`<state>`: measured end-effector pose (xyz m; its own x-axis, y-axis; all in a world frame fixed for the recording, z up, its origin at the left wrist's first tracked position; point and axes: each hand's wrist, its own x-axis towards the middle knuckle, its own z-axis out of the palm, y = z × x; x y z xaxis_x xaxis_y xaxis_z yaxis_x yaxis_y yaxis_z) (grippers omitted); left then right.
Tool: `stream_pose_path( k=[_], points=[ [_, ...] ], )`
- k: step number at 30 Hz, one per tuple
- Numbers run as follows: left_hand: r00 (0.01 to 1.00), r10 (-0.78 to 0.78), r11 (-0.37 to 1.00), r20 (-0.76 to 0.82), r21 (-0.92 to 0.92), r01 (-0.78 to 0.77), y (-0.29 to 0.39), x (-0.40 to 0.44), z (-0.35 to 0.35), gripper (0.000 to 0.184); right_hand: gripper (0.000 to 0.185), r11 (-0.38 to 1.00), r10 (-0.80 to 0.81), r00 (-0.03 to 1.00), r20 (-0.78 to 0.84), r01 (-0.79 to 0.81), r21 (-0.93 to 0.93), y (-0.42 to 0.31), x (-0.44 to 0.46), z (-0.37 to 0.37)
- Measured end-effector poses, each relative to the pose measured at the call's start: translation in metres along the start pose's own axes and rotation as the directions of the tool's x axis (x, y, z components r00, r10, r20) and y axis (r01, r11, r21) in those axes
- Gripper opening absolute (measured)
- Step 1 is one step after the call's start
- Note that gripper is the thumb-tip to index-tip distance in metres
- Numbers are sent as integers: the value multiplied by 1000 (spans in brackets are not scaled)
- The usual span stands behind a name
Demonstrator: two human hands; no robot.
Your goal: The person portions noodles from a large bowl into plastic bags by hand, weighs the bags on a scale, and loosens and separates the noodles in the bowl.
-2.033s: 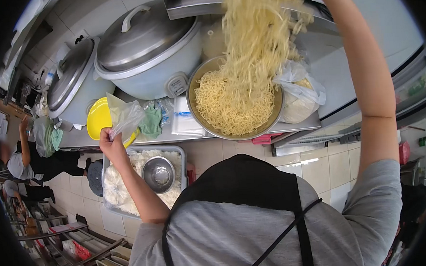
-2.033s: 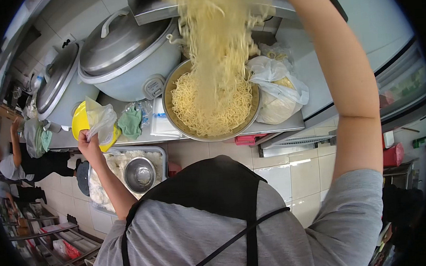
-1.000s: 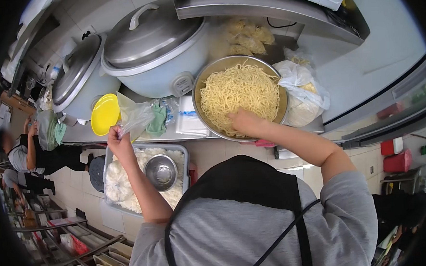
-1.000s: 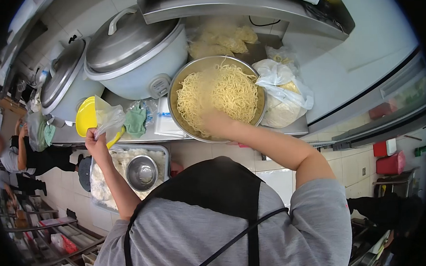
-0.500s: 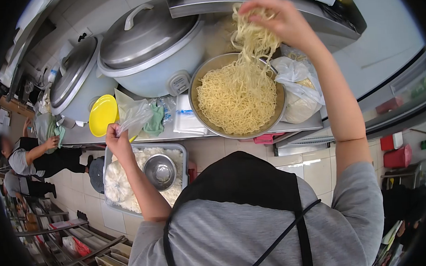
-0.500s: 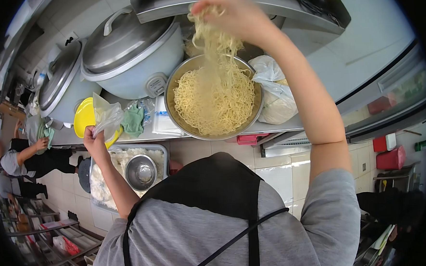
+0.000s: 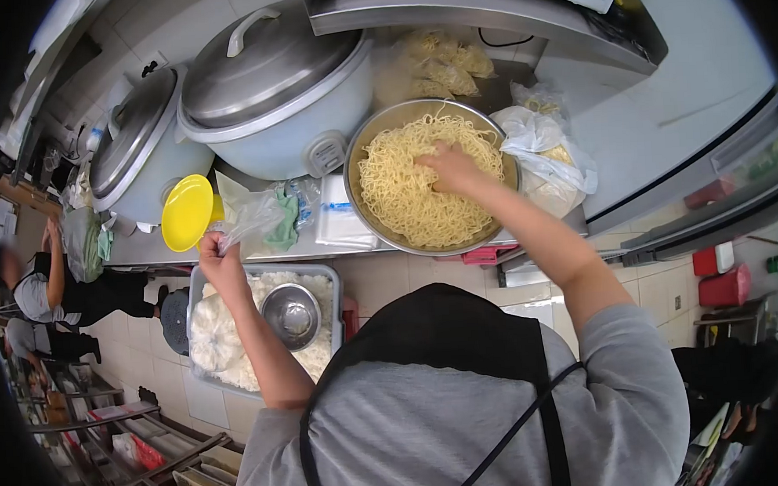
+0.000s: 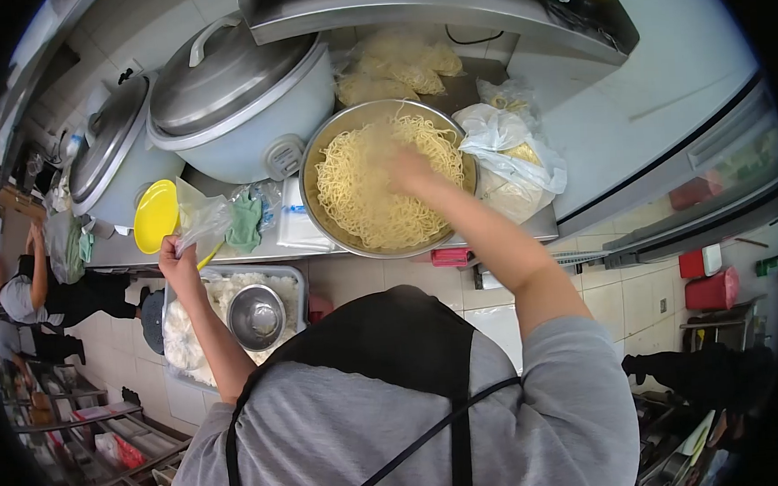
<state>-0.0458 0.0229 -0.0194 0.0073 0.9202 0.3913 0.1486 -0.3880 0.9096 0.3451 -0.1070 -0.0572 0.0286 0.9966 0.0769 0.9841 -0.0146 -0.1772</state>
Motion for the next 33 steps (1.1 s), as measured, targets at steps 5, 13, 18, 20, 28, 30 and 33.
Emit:
stream_pose_path(
  k=[5,13,18,20,28,30,33],
  points=[
    [1000,-2,1000,8,13,2,2,1,3,14,41,960,245,969,23,-246,132,39,27,6],
    [1000,4,1000,10,8,-4,7,2,5,15,42,920,392,899,-196,-377,109,-23,15,-202],
    [1000,-30,999,3,-15,30,8,5,9,16,42,901,274,877,-394,-90,425,-12,16,-220],
    [1000,-11,1000,12,-21,11,1,6,10,17,29,978,94,791,-605,40,205,2,19,-208],
    [1000,10,1000,7,-24,-10,5,7,13,19,90,971,104,930,352,-171,165,6,11,-102],
    [999,4,999,51,-35,-3,8,8,17,17,99,961,141,917,373,-217,169,20,10,-57],
    [997,22,999,77,-45,-19,5,9,26,16,102,979,180,897,405,-204,19,8,3,-34]
  ],
)
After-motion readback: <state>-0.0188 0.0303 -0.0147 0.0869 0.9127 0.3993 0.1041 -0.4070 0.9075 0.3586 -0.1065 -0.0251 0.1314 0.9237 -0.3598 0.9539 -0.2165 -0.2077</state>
